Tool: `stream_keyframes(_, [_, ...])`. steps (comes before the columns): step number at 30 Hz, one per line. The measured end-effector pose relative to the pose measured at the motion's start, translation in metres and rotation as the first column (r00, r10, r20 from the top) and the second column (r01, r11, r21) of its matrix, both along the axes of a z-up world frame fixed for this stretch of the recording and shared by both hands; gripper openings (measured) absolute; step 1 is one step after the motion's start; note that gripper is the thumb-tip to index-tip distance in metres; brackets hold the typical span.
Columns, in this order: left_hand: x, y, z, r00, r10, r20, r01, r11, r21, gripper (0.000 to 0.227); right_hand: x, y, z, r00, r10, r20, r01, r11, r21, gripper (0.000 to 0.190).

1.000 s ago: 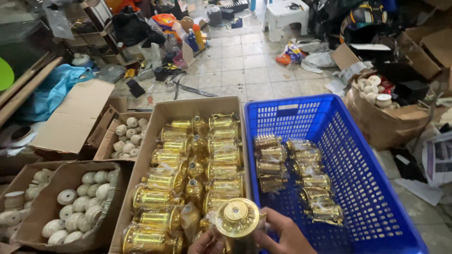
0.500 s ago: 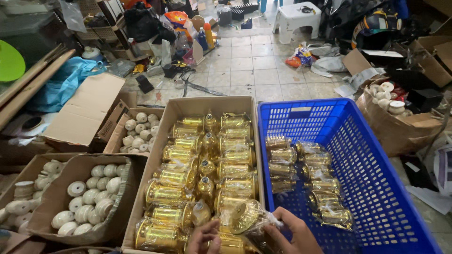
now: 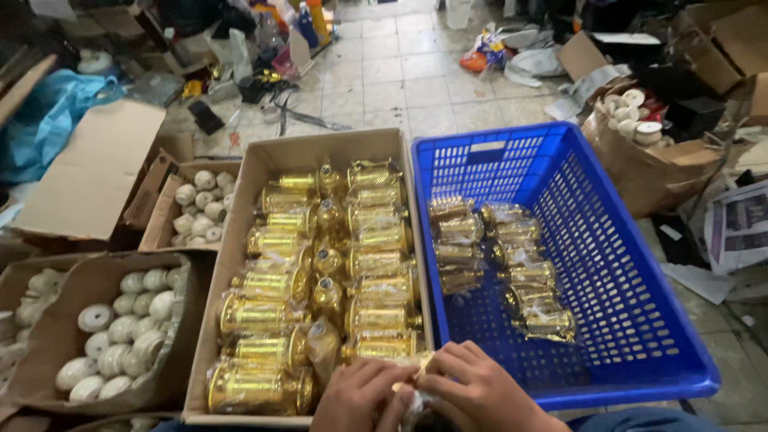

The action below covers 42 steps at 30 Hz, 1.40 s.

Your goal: The person sits on the floor and transfers gold-colored decorative items from a cardboard box into a blue plastic basket. They handle the items one by one, picking them up and placing them into the basket.

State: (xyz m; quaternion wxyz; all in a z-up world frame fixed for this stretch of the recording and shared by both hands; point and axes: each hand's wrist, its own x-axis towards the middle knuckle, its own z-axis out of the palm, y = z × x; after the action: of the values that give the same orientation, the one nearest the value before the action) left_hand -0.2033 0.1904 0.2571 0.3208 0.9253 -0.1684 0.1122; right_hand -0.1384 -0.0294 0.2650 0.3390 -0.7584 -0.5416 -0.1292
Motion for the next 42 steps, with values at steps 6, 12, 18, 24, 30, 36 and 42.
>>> stream_keyframes(6, [0.004,0.032,-0.070,0.934,-0.269,-0.233,0.218,0.950,-0.223,0.042,0.001,-0.001,-0.020,0.995,0.067,0.067,-0.068,0.997,0.022,0.015])
stream_keyframes(12, [-0.004,0.015,-0.036,0.990,-0.049,-0.133,0.007,0.954,-0.300,0.015,-0.002,-0.007,-0.062,0.928,-0.050,-0.369,0.040,0.999,-0.034,0.041])
stream_keyframes(18, [0.039,0.071,-0.157,0.605,-0.388,-0.696,0.583,0.811,0.054,0.053,-0.005,-0.002,-0.057,0.830,-0.182,-0.527,0.113,0.980,-0.161,0.029])
stream_keyframes(24, [0.033,0.062,-0.145,0.803,-0.246,-0.543,0.350,0.932,0.095,0.041,-0.006,0.003,-0.086,0.752,-0.305,-0.585,0.115,0.934,-0.339,0.026])
stream_keyframes(30, [0.003,0.039,-0.067,0.935,-0.003,-0.355,0.029,0.997,0.068,0.026,0.000,0.013,-0.036,0.313,-0.430,-0.847,0.136,0.903,-0.408,0.033])
stream_keyframes(36, [-0.005,0.021,-0.093,0.988,0.113,-0.104,-0.109,0.993,0.045,0.031,0.000,0.009,-0.040,0.934,-0.349,-0.077,0.354,0.933,0.063,0.037])
stream_keyframes(42, [-0.003,-0.020,0.053,0.973,0.103,-0.204,-0.101,0.995,0.020,0.018,-0.010,0.010,0.007,0.851,-0.220,-0.477,0.327,0.932,0.155,0.025])
